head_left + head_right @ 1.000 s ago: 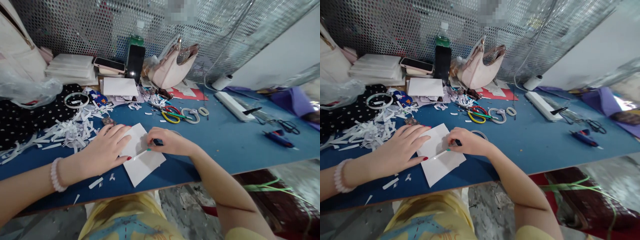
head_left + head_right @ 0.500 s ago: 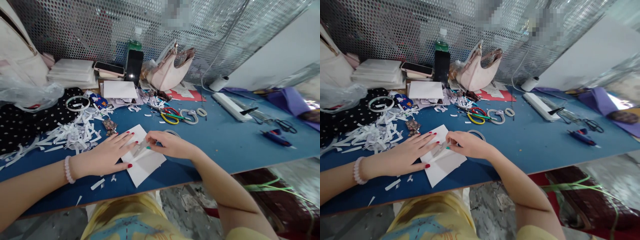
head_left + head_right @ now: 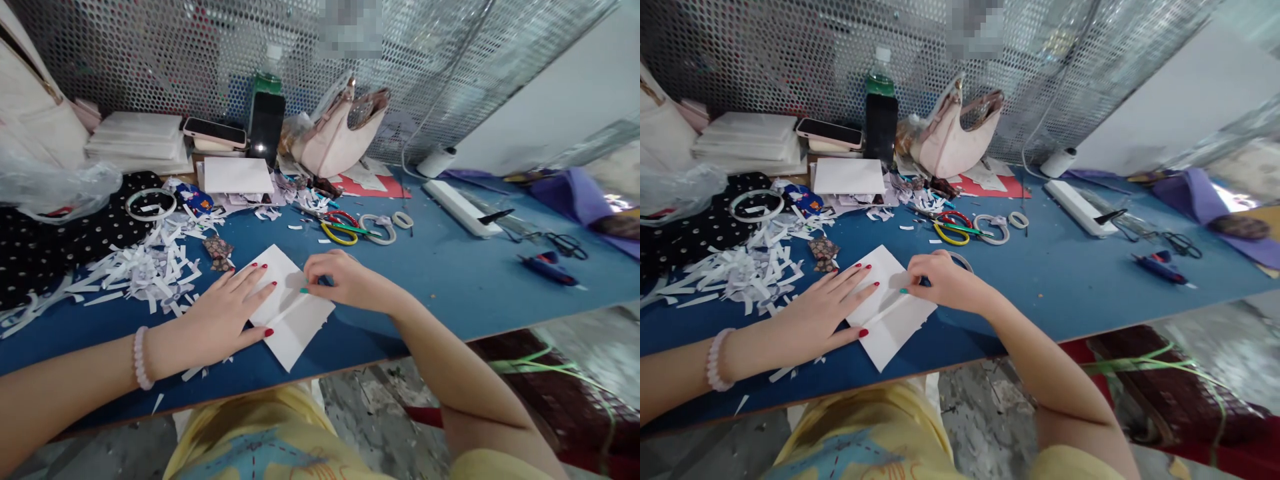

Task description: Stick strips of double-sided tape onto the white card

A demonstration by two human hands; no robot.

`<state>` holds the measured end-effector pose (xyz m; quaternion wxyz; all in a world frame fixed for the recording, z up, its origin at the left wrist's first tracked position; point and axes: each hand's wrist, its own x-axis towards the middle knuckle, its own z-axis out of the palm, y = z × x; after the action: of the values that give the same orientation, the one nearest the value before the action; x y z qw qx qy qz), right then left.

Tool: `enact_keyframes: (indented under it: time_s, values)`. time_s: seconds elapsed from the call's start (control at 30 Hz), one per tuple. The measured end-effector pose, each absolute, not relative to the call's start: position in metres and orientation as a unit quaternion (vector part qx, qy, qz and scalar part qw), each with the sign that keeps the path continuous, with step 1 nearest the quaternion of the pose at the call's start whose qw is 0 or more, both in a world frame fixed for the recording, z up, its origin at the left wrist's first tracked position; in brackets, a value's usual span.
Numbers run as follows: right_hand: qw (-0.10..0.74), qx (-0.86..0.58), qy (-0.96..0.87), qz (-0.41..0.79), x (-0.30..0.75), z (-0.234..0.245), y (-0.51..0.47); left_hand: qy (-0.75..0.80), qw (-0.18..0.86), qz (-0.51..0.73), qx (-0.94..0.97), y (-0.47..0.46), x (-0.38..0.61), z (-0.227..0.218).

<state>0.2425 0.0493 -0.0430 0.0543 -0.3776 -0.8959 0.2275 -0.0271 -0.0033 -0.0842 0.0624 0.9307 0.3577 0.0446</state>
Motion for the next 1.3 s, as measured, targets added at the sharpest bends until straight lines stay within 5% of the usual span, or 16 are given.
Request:
enact_keyframes:
  time_s: [0.8, 1.3]
  values:
    - [0.038, -0.411, -0.832, 0.371, 0.252, -0.039, 0.064, 0.224, 0.080, 0.056, 0.970, 0.006, -0.043, -0.074]
    - [0.016, -0.393, -0.852, 0.346, 0.248, -0.010, 0.063, 0.176, 0.139, 0.038, 0.974, 0.014, -0.040, -0.070]
